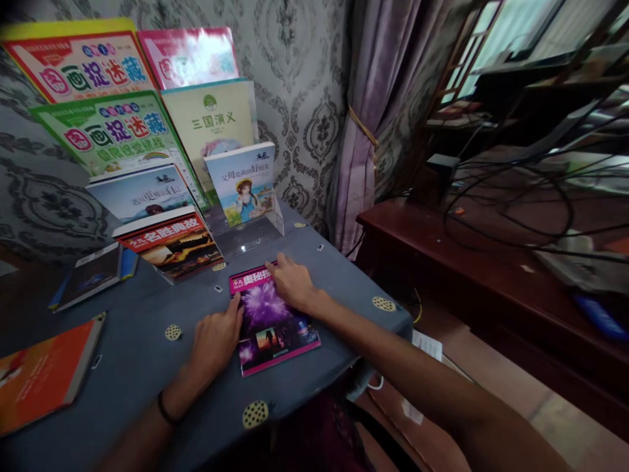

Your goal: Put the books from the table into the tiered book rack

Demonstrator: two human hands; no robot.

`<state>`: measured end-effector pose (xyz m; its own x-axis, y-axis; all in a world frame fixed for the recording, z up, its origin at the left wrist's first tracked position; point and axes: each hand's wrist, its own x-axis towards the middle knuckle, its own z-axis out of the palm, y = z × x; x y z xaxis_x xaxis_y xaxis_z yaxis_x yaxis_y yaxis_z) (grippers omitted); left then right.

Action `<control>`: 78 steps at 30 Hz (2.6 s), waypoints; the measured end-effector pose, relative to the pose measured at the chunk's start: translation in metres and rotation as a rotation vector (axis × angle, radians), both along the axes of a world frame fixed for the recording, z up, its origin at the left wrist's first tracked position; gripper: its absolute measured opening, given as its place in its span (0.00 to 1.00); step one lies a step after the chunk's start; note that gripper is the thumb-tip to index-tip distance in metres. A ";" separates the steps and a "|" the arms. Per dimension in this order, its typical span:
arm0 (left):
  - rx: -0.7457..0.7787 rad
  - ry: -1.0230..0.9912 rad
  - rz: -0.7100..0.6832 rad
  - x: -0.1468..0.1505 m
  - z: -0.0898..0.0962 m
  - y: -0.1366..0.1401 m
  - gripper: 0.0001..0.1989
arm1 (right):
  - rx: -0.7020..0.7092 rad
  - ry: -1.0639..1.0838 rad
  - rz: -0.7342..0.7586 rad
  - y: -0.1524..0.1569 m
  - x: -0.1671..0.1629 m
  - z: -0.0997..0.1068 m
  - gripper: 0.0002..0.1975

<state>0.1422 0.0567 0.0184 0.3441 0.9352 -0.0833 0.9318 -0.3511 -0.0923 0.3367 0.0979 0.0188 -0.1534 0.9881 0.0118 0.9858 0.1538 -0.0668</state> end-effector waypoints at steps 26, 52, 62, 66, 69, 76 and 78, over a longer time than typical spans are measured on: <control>0.159 -0.222 -0.428 0.058 -0.016 0.087 0.21 | 0.204 0.355 0.267 -0.009 0.065 -0.037 0.25; 0.129 -0.295 -0.394 0.058 -0.021 0.084 0.20 | 0.208 0.433 0.254 -0.174 -0.031 -0.025 0.21; 0.131 -0.295 -0.384 0.057 -0.019 0.083 0.20 | 0.237 0.277 0.086 -0.182 -0.025 -0.031 0.20; 0.133 -0.312 -0.388 0.058 -0.020 0.083 0.19 | 0.301 0.268 -0.046 -0.190 0.006 -0.035 0.20; 0.155 -0.349 -0.396 0.056 -0.019 0.082 0.18 | 0.310 0.307 -0.049 -0.189 0.014 -0.031 0.18; 0.267 -0.592 -0.234 0.014 -0.027 0.067 0.18 | 0.306 0.461 0.037 -0.151 0.028 -0.023 0.16; 0.276 -0.655 -0.164 -0.002 -0.032 0.058 0.20 | 0.314 0.407 0.055 -0.132 0.029 -0.025 0.16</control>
<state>0.1400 0.1148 -0.0140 0.3795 0.8247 0.4194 0.7639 -0.5350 0.3608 0.3655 -0.0345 -0.0065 -0.1261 0.9180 0.3761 0.8793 0.2789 -0.3859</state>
